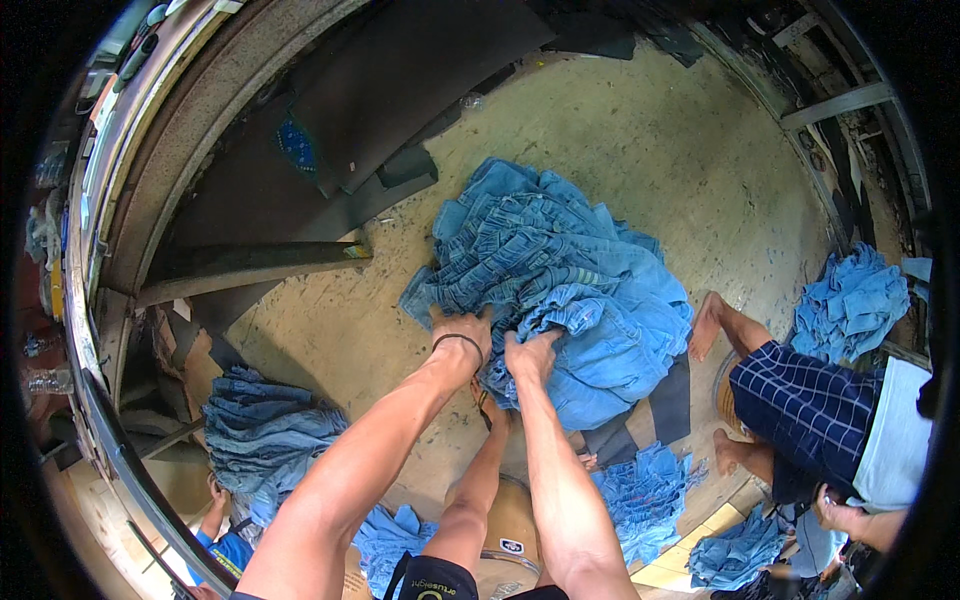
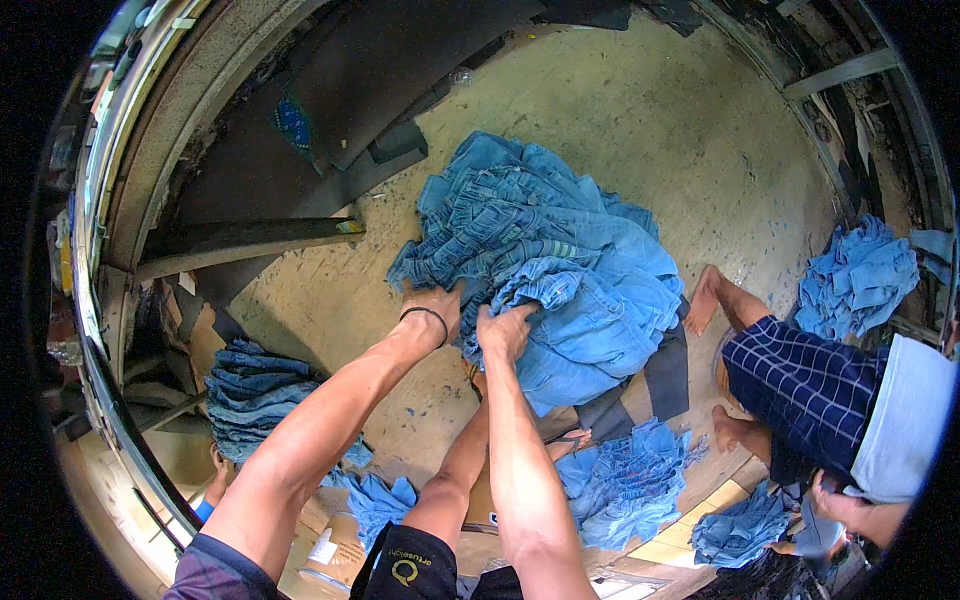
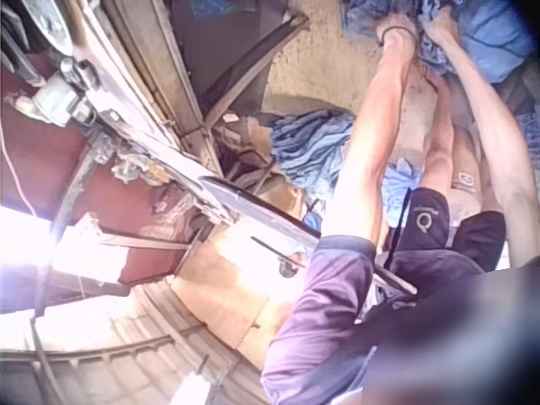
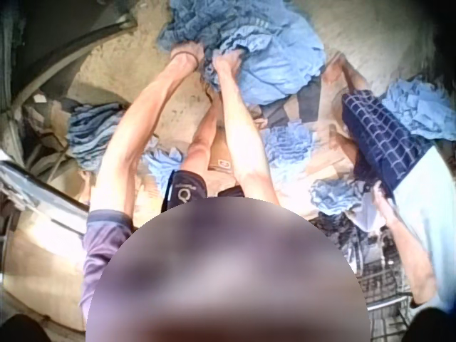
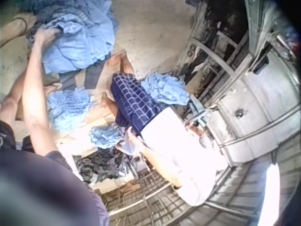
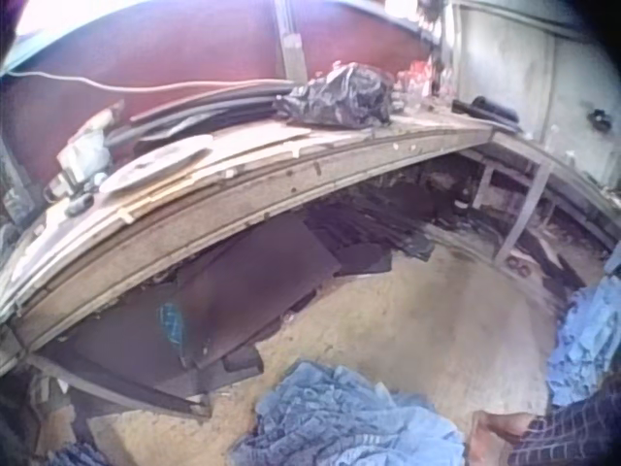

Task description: The person sits on the floor and sorts through a large pile of denim shorts, picking them up, shaking them out, and stacking them into a neat pile. The person occasionally lifts the stack to adjust it and continues the repetitive sorting process.

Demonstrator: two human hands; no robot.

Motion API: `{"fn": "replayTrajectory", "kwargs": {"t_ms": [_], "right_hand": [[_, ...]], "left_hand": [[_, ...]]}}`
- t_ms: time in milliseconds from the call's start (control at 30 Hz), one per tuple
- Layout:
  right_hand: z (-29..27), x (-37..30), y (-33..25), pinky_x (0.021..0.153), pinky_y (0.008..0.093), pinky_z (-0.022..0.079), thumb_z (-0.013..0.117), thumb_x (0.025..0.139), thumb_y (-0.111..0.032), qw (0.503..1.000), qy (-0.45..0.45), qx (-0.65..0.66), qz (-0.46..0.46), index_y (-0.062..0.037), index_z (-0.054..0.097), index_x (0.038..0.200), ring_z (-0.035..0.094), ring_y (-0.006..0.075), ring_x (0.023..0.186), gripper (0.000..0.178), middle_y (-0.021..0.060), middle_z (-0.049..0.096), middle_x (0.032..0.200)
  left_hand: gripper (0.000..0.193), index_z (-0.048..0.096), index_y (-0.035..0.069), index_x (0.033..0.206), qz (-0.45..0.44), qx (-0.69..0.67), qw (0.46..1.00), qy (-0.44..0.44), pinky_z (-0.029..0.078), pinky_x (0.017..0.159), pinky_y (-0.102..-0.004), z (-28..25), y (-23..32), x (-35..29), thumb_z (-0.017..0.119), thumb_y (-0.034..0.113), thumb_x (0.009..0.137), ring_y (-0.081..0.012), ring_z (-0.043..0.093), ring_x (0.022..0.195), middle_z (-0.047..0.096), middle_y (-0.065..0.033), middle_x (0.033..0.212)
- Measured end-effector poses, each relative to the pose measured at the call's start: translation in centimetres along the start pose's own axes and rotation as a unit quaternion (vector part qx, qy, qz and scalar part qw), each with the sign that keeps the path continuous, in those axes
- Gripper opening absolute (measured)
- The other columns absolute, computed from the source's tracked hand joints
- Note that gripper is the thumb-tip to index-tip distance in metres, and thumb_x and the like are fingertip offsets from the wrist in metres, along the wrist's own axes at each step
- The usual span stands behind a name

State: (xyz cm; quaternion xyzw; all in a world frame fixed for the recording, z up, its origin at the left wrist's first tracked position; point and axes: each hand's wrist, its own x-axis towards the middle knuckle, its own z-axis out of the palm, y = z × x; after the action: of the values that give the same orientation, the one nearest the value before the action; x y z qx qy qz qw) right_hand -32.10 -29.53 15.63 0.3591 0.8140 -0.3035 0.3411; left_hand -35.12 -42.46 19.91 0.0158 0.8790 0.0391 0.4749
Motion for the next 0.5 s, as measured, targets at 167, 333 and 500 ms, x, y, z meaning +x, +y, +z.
{"fn": "replayTrajectory", "kwargs": {"t_ms": [167, 333, 500], "right_hand": [[-1.8, 0.0, 3.0, 0.109, 0.0483, 0.045, 0.075, 0.087, -0.026, 0.994, 0.018, 0.068, -0.081, 0.0038, 0.032, 0.152, 0.059, 0.0505, 0.124, 0.083, 0.0344, 0.06, 0.134], [-1.2, -0.5, 2.3, 0.115, 0.0456, 0.037, 0.075, 0.086, -0.054, 0.987, -0.005, 0.124, -0.102, 0.0113, 0.024, 0.154, 0.049, 0.048, 0.137, 0.108, 0.0368, 0.05, 0.146], [0.4, -1.8, -1.7, 0.116, 0.0442, 0.037, 0.076, 0.07, -0.079, 0.996, -0.026, 0.073, -0.039, 0.0209, 0.023, 0.15, 0.048, 0.0509, 0.137, 0.138, 0.0456, 0.046, 0.142]], "left_hand": [[0.065, 0.034, 0.027, 0.159, 0.037, -0.102, 0.988, 0.108, 0.035, 0.112, -0.0645, 1.2, -2.2, 1.0, 0.057, 0.027, 0.098, -0.0429, 0.072, 0.098, 0.075, -0.0243, 0.102], [0.056, 0.049, 0.014, 0.139, -0.019, -0.273, 0.931, 0.244, 0.055, 0.087, -0.0528, 4.5, -4.0, 0.6, 0.072, 0.02, 0.089, -0.0429, 0.069, 0.104, 0.07, -0.0262, 0.112], [0.035, 0.062, 0.008, 0.118, -0.056, -0.264, 0.933, 0.239, 0.055, 0.089, -0.0532, 8.9, -1.7, -0.8, 0.07, 0.013, 0.084, -0.0441, 0.066, 0.108, 0.068, -0.0231, 0.112]]}}
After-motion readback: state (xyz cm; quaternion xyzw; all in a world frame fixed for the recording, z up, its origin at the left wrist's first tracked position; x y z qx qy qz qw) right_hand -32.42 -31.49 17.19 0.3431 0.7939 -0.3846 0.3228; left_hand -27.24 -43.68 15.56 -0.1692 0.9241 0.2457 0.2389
